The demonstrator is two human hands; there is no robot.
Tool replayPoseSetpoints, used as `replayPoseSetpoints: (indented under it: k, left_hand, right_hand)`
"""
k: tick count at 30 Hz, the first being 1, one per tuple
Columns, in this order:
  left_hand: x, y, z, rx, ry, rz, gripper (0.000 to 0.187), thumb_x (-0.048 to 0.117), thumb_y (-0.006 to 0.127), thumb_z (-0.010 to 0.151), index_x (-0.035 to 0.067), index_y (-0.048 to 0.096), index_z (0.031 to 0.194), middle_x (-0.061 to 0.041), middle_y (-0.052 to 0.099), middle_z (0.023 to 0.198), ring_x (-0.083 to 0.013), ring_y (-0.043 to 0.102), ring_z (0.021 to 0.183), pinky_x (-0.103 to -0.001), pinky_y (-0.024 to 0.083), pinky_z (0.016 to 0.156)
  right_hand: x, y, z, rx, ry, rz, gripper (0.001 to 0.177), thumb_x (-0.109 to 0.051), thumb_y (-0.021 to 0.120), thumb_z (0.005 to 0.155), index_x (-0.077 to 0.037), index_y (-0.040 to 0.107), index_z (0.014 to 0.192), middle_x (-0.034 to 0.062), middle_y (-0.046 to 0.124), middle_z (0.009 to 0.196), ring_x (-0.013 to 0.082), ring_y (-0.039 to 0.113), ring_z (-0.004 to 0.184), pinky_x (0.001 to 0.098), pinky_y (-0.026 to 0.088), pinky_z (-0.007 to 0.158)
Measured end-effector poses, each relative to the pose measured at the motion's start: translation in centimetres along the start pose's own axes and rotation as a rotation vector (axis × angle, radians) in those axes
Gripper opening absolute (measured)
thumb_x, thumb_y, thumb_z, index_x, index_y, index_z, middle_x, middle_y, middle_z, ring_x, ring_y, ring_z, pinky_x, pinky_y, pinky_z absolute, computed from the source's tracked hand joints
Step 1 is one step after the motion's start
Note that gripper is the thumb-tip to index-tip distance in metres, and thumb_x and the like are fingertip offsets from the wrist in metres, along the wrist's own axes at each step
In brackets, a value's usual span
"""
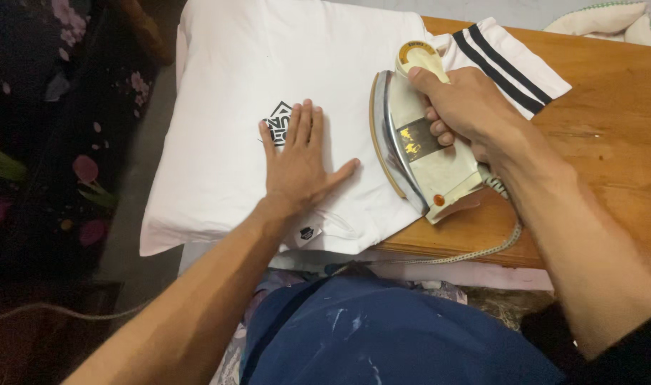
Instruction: The person irons a white t-shirt with black graphics on a wooden table. They smooth the fabric with their hands, use a steam iron on the front and sleeves, flip the shirt to iron the back, and finish by ironing the sleeve cuffs.
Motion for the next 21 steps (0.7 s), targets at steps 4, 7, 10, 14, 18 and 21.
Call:
replayPoseSetpoints:
  k: [4, 7, 10, 14, 18, 21]
  left_hand:
    - [-1.5, -0.6, -0.3, 0.008, -0.016, 0.004, 0.11, 0.081, 0.04, 0.089, 0.0, 0.014, 0.16, -0.017, 0.012, 0.169, -0.0289, 0.005, 0.156, -0.069, -0.004, 0.118]
    - [-1.5, -0.8, -0.2, -0.017, -0.044, -0.015, 0.11, 0.08, 0.042, 0.086, 0.002, 0.013, 0.158, -0.015, 0.012, 0.168, -0.0273, 0.005, 0.155, -0.067, -0.005, 0.118]
    - [-1.3, -1.3, -0.5, -0.001, -0.036, -0.02, 0.111, 0.079, 0.043, 0.087, 0.0, 0.014, 0.159, -0.017, 0.012, 0.169, -0.0278, 0.006, 0.156, -0.068, -0.004, 0.119]
    - [-1.2, -1.6, -0.6, -0.01, -0.041, -0.02, 0.112, 0.079, 0.043, 0.086, 0.0, 0.014, 0.159, -0.016, 0.011, 0.169, -0.0273, 0.004, 0.156, -0.068, -0.005, 0.119]
    - [-1.3, -1.4, -0.5, -0.047, -0.057, -0.021, 0.112, 0.079, 0.043, 0.085, 0.001, 0.012, 0.159, -0.015, 0.01, 0.168, -0.0267, 0.002, 0.156, -0.067, -0.006, 0.119]
    - [-1.4, -1.1, -0.4, -0.065, -0.065, -0.017, 0.112, 0.08, 0.042, 0.084, 0.002, 0.01, 0.159, -0.015, 0.009, 0.168, -0.0259, 0.002, 0.155, -0.066, -0.008, 0.118]
  right_hand:
    - [0.9, 1.0, 0.9, -0.014, -0.043, 0.051, 0.05, -0.045, 0.057, 0.102, -0.006, 0.05, 0.072, 0.0013, 0.048, 0.062, 0.0108, 0.043, 0.047, 0.0282, 0.038, 0.04]
    - [1.8, 0.2, 2.2, 0.103, -0.024, 0.099, 0.05, -0.045, 0.058, 0.102, -0.003, 0.056, 0.075, 0.0019, 0.051, 0.063, 0.0109, 0.045, 0.049, 0.0277, 0.04, 0.042]
    - [2.1, -0.2, 3.8, 0.174, 0.006, 0.246, 0.048, -0.041, 0.058, 0.102, -0.001, 0.057, 0.077, 0.0041, 0.055, 0.066, 0.0105, 0.049, 0.05, 0.0281, 0.04, 0.041]
    - [1.4, -0.2, 4.5, 0.068, -0.041, 0.147, 0.049, -0.042, 0.058, 0.103, -0.001, 0.055, 0.076, 0.0046, 0.054, 0.067, 0.0107, 0.047, 0.05, 0.0282, 0.041, 0.042]
    - [0.2, -0.3, 4.3, -0.044, -0.087, 0.006, 0.051, -0.043, 0.055, 0.104, -0.003, 0.051, 0.073, 0.004, 0.048, 0.065, 0.0125, 0.042, 0.048, 0.0309, 0.039, 0.04]
    - [0.2, -0.3, 5.0, -0.013, -0.089, 0.032, 0.048, -0.042, 0.056, 0.103, -0.004, 0.051, 0.074, 0.0037, 0.048, 0.065, 0.0121, 0.043, 0.048, 0.029, 0.039, 0.04]
Point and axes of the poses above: each hand's wrist, its own z-axis towards the middle knuckle, its own y-axis out of the palm, x = y × z, the point moved 10 cm from there along z, towards the middle knuckle
